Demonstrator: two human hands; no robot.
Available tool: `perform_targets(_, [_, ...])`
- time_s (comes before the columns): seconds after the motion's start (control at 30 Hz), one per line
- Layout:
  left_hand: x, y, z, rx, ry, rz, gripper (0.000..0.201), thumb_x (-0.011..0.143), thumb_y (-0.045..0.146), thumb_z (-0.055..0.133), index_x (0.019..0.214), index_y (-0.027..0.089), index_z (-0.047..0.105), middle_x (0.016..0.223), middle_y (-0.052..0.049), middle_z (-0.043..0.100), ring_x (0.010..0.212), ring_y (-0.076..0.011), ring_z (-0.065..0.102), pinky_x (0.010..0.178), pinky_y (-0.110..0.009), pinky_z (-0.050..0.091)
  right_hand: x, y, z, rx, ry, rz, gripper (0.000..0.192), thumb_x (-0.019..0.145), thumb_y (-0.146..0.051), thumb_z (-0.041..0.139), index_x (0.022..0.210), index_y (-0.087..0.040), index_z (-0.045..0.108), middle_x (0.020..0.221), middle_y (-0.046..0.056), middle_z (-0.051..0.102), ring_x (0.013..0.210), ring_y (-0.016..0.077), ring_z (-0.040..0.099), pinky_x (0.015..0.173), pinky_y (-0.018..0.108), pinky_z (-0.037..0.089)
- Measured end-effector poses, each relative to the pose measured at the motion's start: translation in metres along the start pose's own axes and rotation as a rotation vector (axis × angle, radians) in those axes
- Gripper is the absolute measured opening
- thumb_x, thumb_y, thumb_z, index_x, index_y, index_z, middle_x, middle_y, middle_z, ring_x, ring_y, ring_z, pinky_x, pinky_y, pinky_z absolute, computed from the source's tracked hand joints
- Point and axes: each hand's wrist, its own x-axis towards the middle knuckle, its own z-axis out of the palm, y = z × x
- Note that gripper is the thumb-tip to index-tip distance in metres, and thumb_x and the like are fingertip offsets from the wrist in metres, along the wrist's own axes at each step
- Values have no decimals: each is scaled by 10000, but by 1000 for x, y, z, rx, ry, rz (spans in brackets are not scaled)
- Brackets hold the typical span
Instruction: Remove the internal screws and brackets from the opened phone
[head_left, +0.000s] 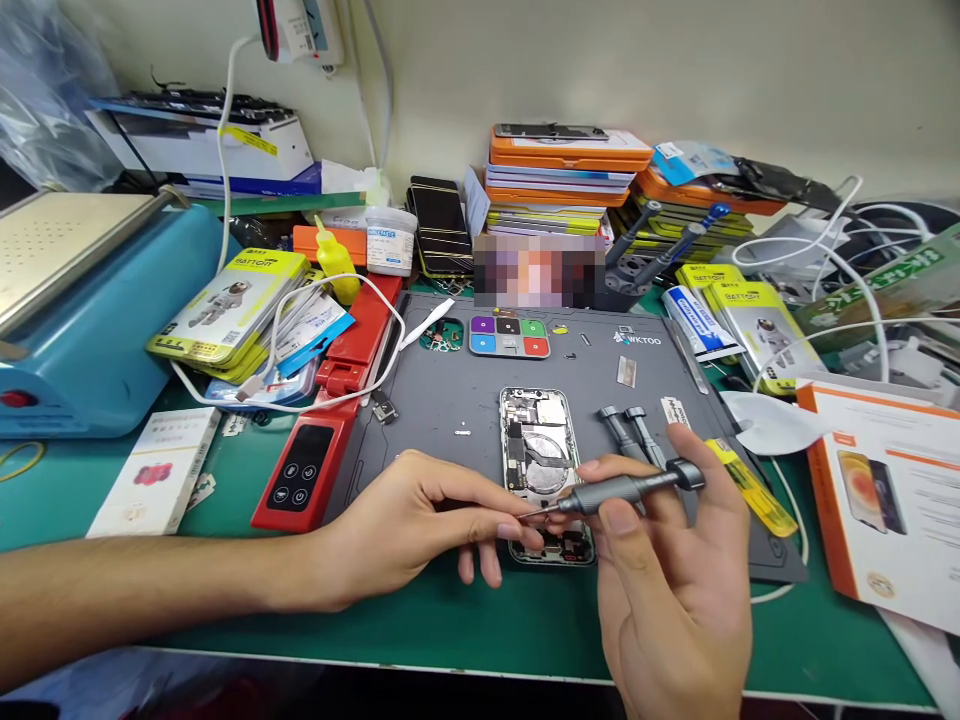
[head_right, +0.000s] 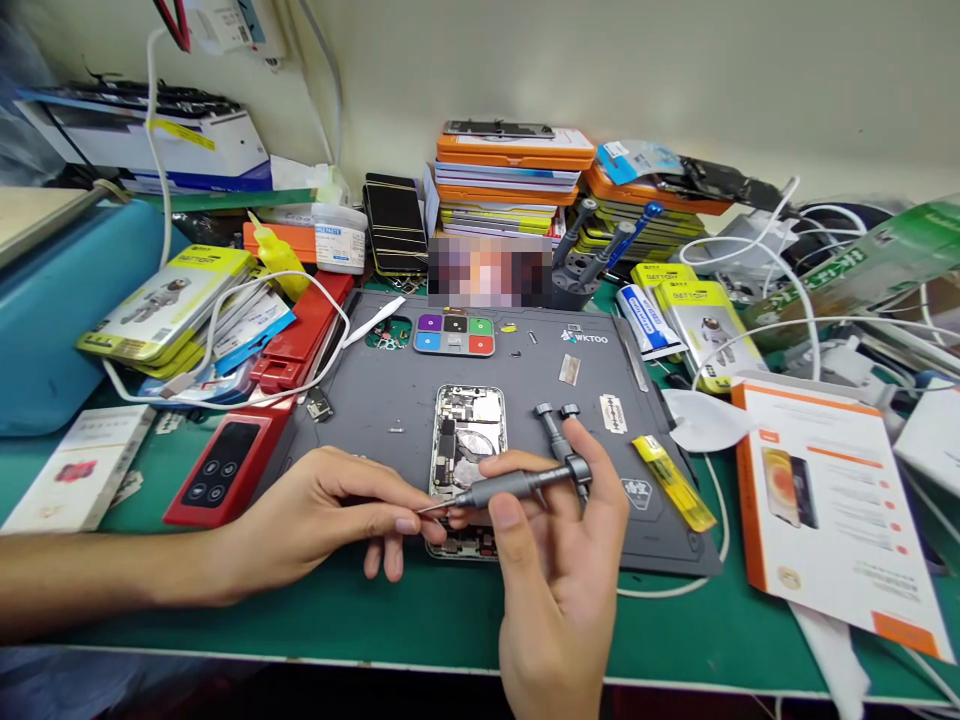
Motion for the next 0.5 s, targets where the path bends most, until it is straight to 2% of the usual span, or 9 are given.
perform_targets(0.2, [-4, -2, 0, 66, -7, 35, 196, 1039, 244, 768, 1190, 224, 892, 1063, -77, 885, 677, -80, 767, 594, -111, 588, 0, 0, -1, 0, 2, 11, 576, 992, -376, 811, 1516, -425, 578, 1042, 28, 772, 862, 151, 745, 682, 222, 656])
perform_targets(0.4, [-3, -3, -2, 107, -21, 50, 230, 1063, 270, 739, 1246, 246, 876, 1082, -71, 882, 677, -74, 759, 592, -108, 580, -1, -1, -1, -16, 11, 15, 588, 989, -388, 813, 1519, -414, 561, 1059, 30, 766, 860, 154, 744, 673, 225, 644])
perform_targets(0.5, [-2, -3, -1, 108, -27, 47, 230, 1069, 271, 727, 1241, 245, 878, 1088, -71, 881, 668, -73, 755, 588, -110, 576, -2, 0, -1, -38, 20, 3, 561, 995, -384, 807, 1500, -410, 565, 1083, 26, 769, 862, 140, 742, 718, 224, 647])
